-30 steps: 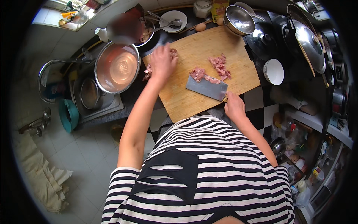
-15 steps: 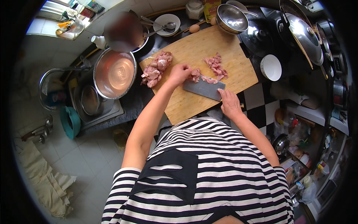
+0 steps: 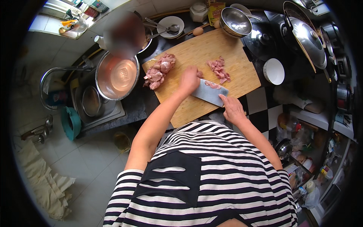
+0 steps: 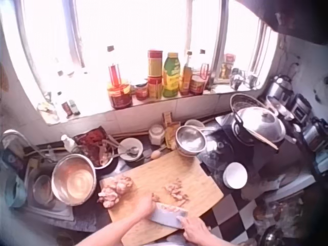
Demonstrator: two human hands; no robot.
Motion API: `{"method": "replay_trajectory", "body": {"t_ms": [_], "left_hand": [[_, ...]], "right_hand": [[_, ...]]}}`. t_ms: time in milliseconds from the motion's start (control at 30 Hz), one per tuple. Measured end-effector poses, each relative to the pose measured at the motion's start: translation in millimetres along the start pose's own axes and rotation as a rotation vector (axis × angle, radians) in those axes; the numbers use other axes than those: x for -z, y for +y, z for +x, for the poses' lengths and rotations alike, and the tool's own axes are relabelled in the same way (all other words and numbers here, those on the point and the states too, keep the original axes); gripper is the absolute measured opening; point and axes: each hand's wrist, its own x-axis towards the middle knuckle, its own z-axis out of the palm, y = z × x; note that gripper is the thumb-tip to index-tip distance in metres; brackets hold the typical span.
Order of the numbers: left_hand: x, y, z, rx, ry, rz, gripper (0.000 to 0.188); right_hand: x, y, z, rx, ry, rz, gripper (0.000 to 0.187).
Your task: The person washes a large cleaver in the sink, then takes a piece of raw meat from a bowl and places it on a wooden cutting board. They proceed to slice the meat into small pieces using the cleaver, gathering the cut pieces into a pile on the board.
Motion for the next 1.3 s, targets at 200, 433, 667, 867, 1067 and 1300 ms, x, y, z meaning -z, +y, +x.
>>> {"method": "replay_trajectory", "body": {"t_ms": [200,433,667,867,1067,1300], "left_hand": [[48.9,-22.6,2.2,0.590,-0.483,-1.175,0.023],[67.2,-39.5,-18.4,0.514,-0.710,-1.849,0.036],[63.6,-12.1,-40.4,0.555,-0.409,-2.037,0.020],[73.6,7.3,-53.0,0.692,-0.118,-1.899,0.020],[72.3,46.0,-51.4,0.767,-0.078,-1.647,0.011],[72.4,106.2,-46.7,0.737,-0.141,-1.397,0.019]], "right_hand": [[36.0,-2.1,-13.8,-0.228,-0.071,0.081,0.061],[59.7,-4.7,-6.4,-0.463,-0.014,0.343,0.030],[55.7,5.3,12.7,-0.399,0.037,0.449,0.026],[60.6,10.1,30.0,-0.341,-0.033,0.557,0.027],[72.4,-9.2,70.1,-0.273,0.037,0.867,0.033],[72.2,-15.7,105.3,-0.257,0.072,1.038,0.036]]}}
